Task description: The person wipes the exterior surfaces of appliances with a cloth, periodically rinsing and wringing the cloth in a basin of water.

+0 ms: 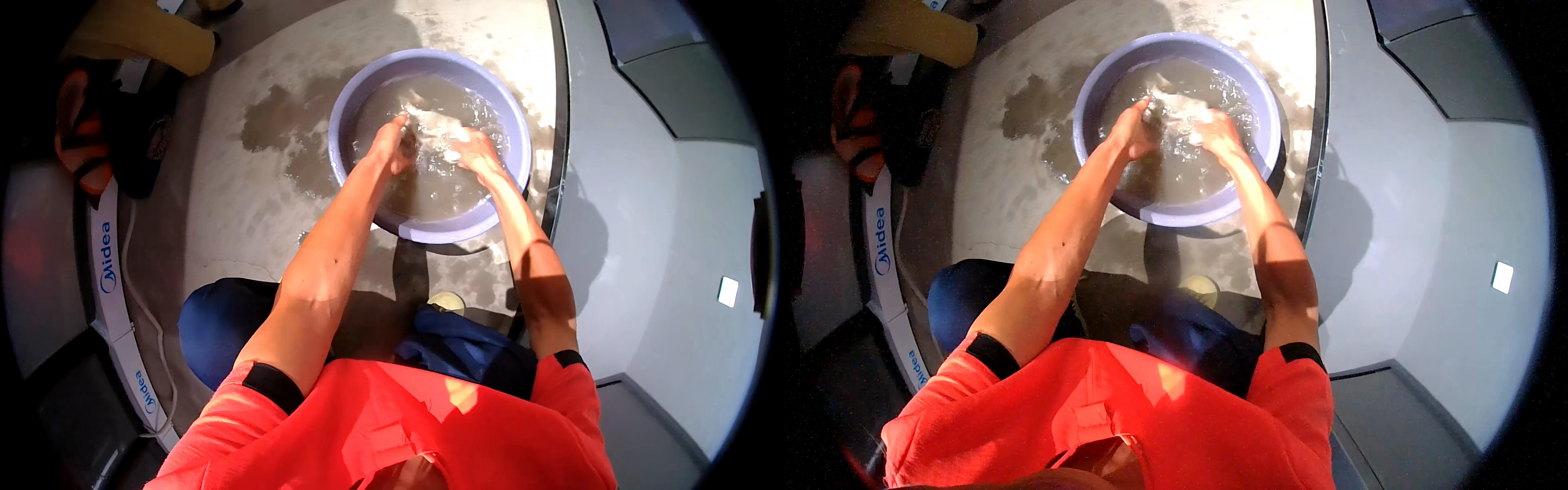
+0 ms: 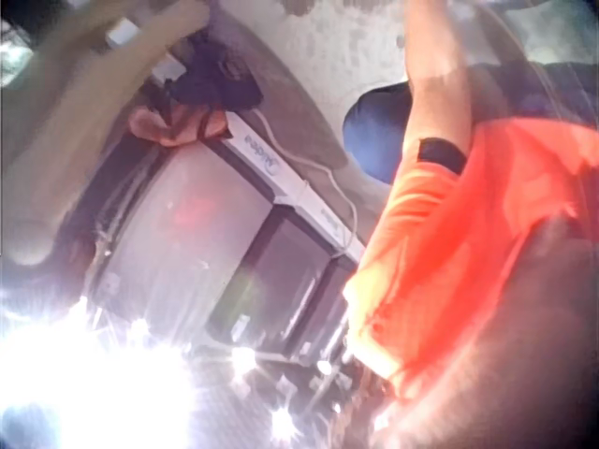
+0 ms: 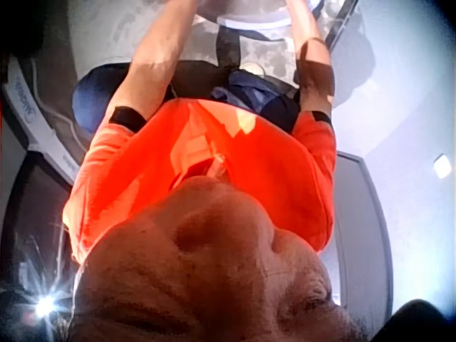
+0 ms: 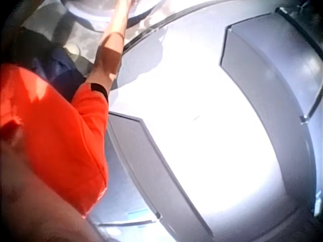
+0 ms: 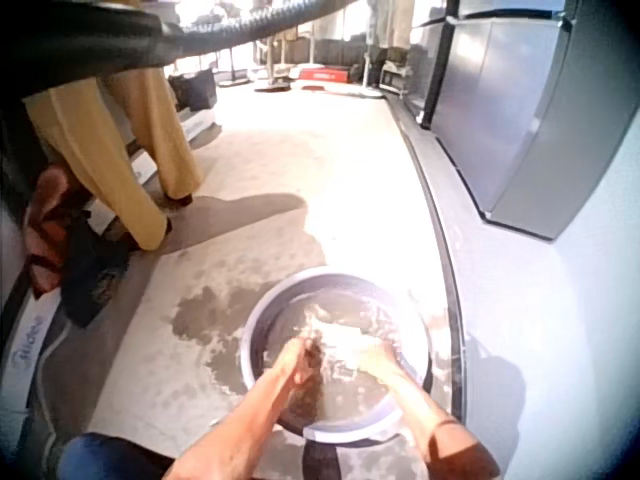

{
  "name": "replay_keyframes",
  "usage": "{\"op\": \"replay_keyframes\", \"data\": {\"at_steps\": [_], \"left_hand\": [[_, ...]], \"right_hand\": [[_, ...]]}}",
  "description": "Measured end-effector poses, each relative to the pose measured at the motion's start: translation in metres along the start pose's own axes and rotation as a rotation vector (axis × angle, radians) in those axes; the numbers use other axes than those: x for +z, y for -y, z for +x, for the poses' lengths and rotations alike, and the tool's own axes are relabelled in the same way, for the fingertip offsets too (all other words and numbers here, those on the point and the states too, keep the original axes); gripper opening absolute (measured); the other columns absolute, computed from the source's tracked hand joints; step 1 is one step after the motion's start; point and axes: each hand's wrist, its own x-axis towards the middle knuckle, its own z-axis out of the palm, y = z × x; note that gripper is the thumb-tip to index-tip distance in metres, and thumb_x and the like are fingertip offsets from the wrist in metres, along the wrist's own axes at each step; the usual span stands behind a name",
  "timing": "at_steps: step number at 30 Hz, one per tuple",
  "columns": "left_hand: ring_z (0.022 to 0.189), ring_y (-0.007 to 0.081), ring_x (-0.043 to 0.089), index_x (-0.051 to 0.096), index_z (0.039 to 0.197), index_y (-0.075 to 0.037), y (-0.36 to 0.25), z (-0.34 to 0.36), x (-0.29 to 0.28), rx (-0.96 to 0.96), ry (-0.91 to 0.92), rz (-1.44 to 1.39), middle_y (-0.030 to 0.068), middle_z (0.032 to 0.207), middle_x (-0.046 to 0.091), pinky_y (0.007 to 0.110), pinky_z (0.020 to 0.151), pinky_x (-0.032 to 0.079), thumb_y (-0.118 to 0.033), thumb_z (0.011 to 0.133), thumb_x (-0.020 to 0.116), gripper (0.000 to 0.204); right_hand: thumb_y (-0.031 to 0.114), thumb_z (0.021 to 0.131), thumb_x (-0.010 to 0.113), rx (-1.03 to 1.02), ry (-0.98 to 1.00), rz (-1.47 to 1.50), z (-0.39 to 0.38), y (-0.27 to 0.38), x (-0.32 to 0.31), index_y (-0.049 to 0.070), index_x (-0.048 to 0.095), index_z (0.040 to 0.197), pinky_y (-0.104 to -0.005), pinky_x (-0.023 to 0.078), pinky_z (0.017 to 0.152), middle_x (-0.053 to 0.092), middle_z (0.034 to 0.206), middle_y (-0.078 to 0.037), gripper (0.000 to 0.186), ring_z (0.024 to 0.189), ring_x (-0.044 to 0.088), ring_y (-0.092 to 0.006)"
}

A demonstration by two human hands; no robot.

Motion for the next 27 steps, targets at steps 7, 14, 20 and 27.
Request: {"op": "replay_keyframes", "data": {"at_steps": [7,14,20,27], "left_hand": [[0.1,0.033,0.058,0.052,0.118,-0.006,-0.013,0.02,-0.023,-0.063,0.451,-0.089,0.023,0.113,0.057,0.054,0.096,0.039,-0.058,0.091,0.035,0.061],[0.079,0.0172,0.063,0.056,0.101,-0.009,0.002,0.023,-0.02,0.077,0.627,-0.335,0.0098,0.086,0.062,0.031,0.058,0.055,-0.032,0.09,0.055,0.025],[0.077,0.0209,0.065,0.057,0.099,-0.006,0.049,0.015,0.054,-0.042,0.303,-0.281,0.0111,0.092,0.065,0.036,0.068,0.057,-0.024,0.095,0.045,0.022],[0.075,0.021,0.064,0.059,0.094,-0.007,0.038,0.049,-0.003,0.105,0.377,-0.03,0.0092,0.09,0.064,0.035,0.068,0.057,-0.023,0.093,0.047,0.02]], "right_hand": [[0.016,0.074,0.057,-0.87,0.019,-0.633,-0.073,0.075,0.052,0.007,0.06,0.087,-0.0419,0.048,0.073,0.058,0.085,-0.015,0.017,0.083,0.06,-0.0317],[0.02,0.075,0.064,-1.113,-0.27,-0.497,-0.067,0.07,0.095,0.009,0.059,0.091,-0.0437,0.045,0.082,0.054,0.095,-0.017,0.02,0.093,0.055,-0.0341],[0.012,0.077,0.058,-0.58,-0.565,-0.358,0.017,0.006,-0.005,0.0,0.064,0.096,-0.0374,0.05,0.074,0.056,0.098,-0.021,0.023,0.085,0.06,-0.0288],[0.009,0.079,0.058,-1.179,-0.447,-0.465,-0.076,0.05,0.088,0.01,0.068,0.094,-0.0344,0.048,0.08,0.058,0.097,-0.01,0.018,0.091,0.059,-0.0277]]}}
